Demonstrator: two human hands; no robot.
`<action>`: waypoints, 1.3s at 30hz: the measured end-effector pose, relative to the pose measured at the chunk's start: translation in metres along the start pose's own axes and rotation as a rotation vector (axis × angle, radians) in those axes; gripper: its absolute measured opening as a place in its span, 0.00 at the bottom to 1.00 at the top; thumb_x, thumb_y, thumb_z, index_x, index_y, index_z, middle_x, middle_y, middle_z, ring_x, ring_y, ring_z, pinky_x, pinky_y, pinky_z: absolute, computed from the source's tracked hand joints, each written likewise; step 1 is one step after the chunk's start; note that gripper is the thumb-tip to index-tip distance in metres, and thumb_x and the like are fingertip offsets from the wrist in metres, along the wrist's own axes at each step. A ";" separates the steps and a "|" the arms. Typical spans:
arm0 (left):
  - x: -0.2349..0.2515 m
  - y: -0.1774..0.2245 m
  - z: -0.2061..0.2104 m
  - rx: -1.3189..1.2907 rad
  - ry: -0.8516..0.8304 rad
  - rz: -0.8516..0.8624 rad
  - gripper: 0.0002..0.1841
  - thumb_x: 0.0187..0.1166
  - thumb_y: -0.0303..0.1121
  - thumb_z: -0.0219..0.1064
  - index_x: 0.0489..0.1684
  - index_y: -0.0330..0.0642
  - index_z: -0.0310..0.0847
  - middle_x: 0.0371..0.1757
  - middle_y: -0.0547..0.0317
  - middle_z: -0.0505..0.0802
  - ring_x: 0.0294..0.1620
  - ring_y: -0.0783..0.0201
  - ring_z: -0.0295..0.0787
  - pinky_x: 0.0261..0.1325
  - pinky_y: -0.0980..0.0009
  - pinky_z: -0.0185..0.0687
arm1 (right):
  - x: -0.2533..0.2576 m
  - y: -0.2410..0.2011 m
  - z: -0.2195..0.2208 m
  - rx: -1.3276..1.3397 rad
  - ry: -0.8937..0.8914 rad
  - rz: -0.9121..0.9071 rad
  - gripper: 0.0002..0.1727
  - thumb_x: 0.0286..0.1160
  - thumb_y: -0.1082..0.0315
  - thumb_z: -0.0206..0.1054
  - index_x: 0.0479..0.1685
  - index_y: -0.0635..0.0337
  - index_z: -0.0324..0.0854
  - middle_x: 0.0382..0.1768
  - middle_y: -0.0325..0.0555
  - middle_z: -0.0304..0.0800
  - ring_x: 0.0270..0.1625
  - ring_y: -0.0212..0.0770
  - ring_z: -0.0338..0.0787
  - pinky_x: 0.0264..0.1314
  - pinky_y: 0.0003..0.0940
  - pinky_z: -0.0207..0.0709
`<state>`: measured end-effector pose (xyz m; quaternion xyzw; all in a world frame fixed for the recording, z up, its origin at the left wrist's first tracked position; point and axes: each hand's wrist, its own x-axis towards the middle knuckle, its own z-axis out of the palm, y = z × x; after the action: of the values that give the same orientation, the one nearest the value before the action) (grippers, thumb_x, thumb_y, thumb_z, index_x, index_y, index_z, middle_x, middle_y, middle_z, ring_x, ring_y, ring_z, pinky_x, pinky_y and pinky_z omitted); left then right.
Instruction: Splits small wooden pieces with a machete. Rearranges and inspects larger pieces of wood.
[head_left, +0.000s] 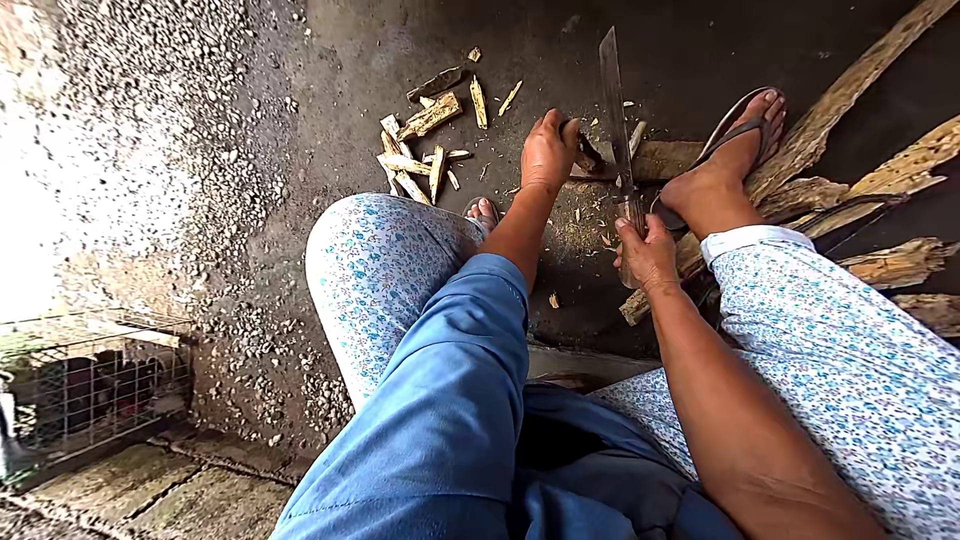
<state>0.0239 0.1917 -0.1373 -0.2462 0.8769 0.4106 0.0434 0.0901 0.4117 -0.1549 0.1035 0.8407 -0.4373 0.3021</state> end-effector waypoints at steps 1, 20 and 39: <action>0.001 -0.002 -0.001 -0.047 -0.005 -0.021 0.18 0.92 0.41 0.58 0.62 0.36 0.85 0.59 0.43 0.92 0.63 0.49 0.90 0.71 0.50 0.80 | 0.001 0.002 0.000 -0.061 0.043 -0.005 0.29 0.88 0.47 0.62 0.71 0.64 0.73 0.39 0.62 0.87 0.32 0.57 0.90 0.41 0.59 0.85; 0.010 0.011 0.099 -0.011 -0.353 -0.344 0.27 0.74 0.47 0.77 0.65 0.36 0.83 0.67 0.37 0.88 0.68 0.39 0.86 0.67 0.34 0.82 | 0.025 0.038 0.011 0.216 0.113 0.241 0.26 0.93 0.47 0.54 0.72 0.60 0.67 0.29 0.50 0.82 0.22 0.44 0.87 0.31 0.43 0.89; 0.038 -0.070 -0.016 -0.207 0.308 -0.811 0.46 0.75 0.53 0.77 0.83 0.28 0.61 0.76 0.29 0.78 0.74 0.38 0.81 0.72 0.44 0.81 | 0.025 0.036 0.014 0.306 0.060 0.269 0.22 0.96 0.51 0.50 0.68 0.63 0.66 0.25 0.46 0.80 0.20 0.41 0.86 0.28 0.40 0.88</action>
<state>0.0253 0.1268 -0.1861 -0.6314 0.6601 0.4044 0.0449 0.0919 0.4200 -0.2000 0.2725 0.7518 -0.5122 0.3134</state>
